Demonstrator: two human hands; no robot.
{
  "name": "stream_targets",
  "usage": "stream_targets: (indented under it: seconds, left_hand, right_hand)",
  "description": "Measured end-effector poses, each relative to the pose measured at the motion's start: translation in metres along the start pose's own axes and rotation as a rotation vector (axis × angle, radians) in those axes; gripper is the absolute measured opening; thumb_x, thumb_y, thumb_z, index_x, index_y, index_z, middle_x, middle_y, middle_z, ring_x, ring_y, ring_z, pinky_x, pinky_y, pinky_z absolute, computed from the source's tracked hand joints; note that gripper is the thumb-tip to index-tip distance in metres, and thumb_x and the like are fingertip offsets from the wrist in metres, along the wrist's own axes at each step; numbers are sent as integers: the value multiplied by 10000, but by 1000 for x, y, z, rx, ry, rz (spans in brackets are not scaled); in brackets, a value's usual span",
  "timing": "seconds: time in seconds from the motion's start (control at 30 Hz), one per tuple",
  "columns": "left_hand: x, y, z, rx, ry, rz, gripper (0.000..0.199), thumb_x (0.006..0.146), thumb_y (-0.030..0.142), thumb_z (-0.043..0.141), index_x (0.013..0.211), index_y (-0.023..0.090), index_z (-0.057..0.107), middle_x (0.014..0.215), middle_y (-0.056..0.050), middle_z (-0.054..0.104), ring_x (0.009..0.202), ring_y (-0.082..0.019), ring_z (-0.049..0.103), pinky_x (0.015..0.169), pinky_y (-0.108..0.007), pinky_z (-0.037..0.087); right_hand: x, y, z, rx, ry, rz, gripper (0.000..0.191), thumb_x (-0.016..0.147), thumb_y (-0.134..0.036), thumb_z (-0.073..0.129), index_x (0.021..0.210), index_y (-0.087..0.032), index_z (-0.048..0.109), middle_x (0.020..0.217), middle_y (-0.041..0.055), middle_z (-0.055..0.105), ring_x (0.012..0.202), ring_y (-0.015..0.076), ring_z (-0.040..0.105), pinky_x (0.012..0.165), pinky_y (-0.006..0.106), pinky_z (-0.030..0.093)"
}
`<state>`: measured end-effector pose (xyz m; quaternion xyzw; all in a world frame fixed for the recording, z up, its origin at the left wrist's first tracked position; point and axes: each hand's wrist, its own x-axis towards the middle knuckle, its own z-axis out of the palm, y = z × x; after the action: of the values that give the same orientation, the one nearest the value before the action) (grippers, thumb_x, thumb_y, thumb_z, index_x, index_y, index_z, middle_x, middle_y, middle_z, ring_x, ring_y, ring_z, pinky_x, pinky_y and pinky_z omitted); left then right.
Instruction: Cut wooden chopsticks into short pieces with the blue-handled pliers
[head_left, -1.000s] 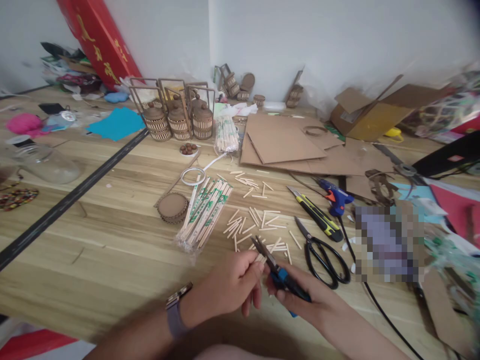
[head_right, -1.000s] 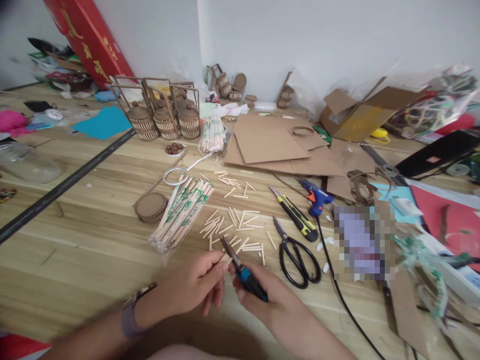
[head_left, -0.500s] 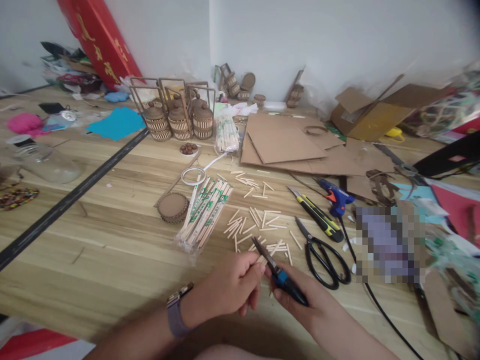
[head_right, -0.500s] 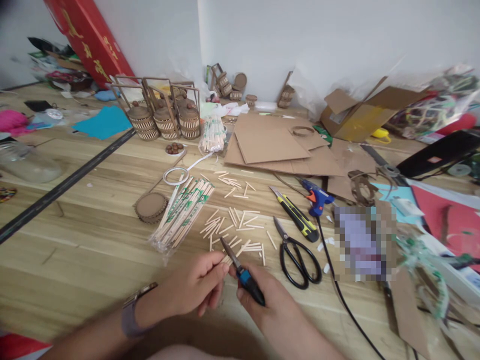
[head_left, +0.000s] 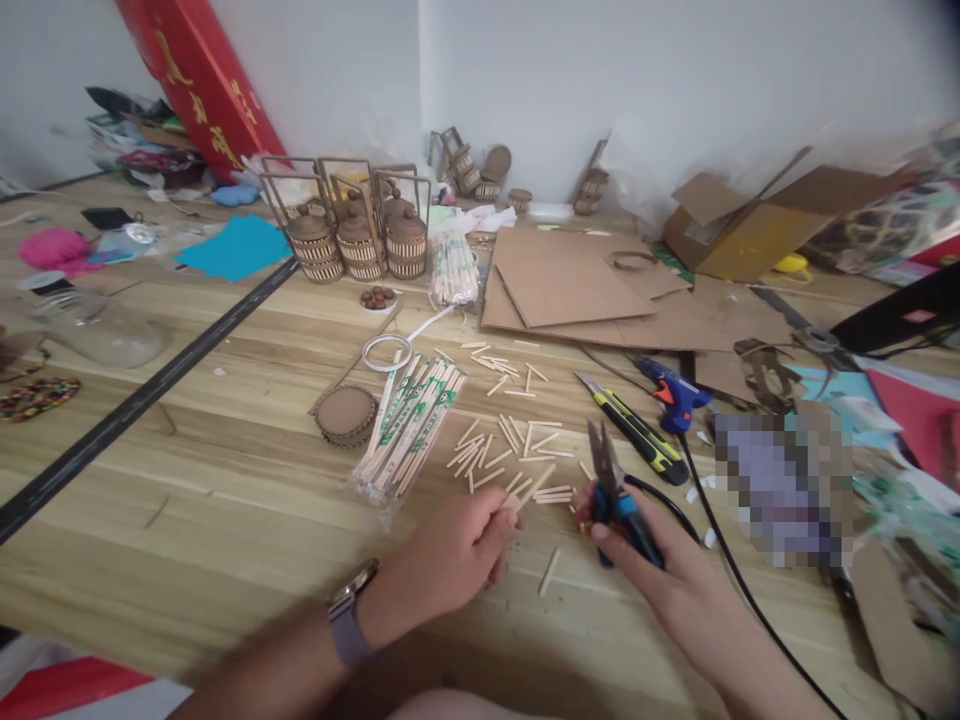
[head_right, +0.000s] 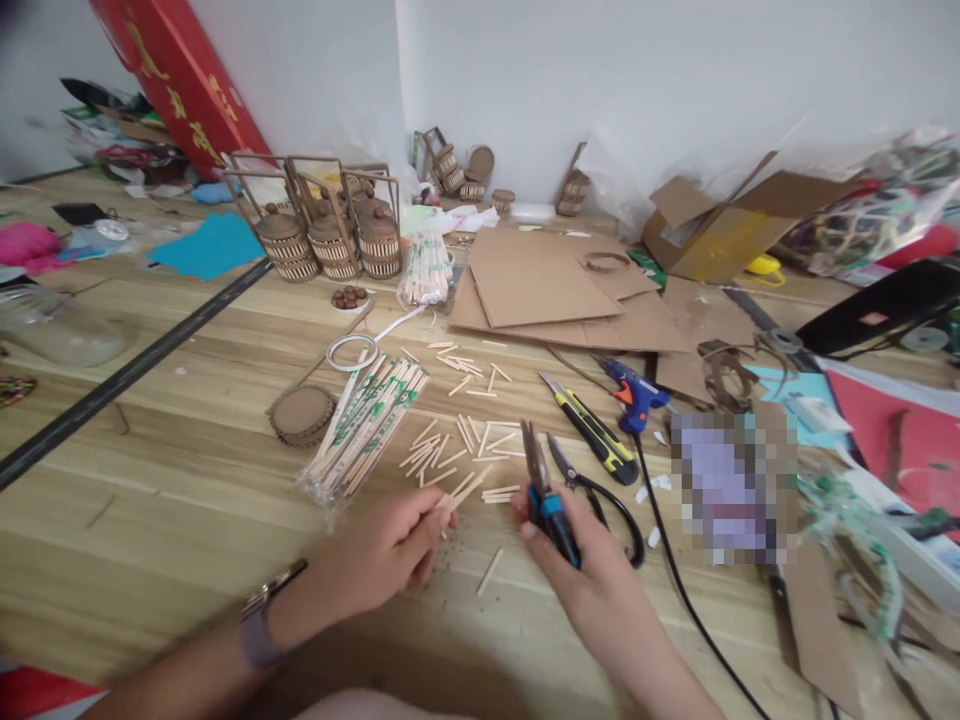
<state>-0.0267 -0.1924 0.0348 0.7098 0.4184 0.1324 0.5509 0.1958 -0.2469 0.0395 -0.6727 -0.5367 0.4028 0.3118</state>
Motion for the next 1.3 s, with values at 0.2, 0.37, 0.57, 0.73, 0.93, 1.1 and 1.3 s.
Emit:
stream_targets:
  seconds: [0.2,0.37,0.57,0.73,0.93,1.1,1.3]
  left_hand:
    - [-2,-7,14,444,19,100,341,1015,355,306,933,198,597,811,-89,704,722,-228,647,579,-276,329]
    - [-1,-9,20,631,45,80,400,1019,332,249,991,182,619,777,-140,714,664,-275,667,558,-301,365]
    - [-1,1,23,731,33,2,344,987,235,314,989,145,646,713,-162,686,628,-299,678,551,-326,435]
    - [-1,5,32,731,82,-130,344,941,130,307,979,121,649,726,-200,677,669,-351,687,551,-364,453]
    - [-1,0,9,440,-24,82,323,998,320,323,902,174,594,737,-110,664,683,-253,644,615,-321,441]
    - [9,-10,3,-406,-145,-36,471,921,653,350,846,203,467,624,10,601,475,-114,541,478,-217,387]
    - [13,-12,22,-762,-137,-245,299,799,476,588,841,186,529,706,-27,695,635,-171,672,578,-260,448]
  right_hand:
    - [8,1,20,-384,66,-391,264,904,-305,485,1143,-219,559,1090,116,721,979,263,691,824,382,551]
    - [11,8,36,-631,131,-520,216,936,-240,431,1100,-176,556,960,133,738,852,286,716,696,375,564]
    - [11,14,50,-808,259,-574,159,946,-236,427,1005,-153,549,813,125,705,709,286,695,611,363,528]
    - [10,11,62,-906,298,-553,105,909,-211,436,921,-187,537,742,101,667,686,287,655,615,372,491]
    - [17,1,35,-502,61,-374,124,917,-281,426,892,-217,530,757,57,665,704,234,646,622,327,507]
    - [14,-11,12,-242,-70,-294,157,923,-369,475,888,-238,555,778,20,657,704,183,635,653,280,521]
    - [6,-14,30,-471,-185,-530,314,762,-53,482,1009,-211,593,907,76,704,852,246,663,731,341,533]
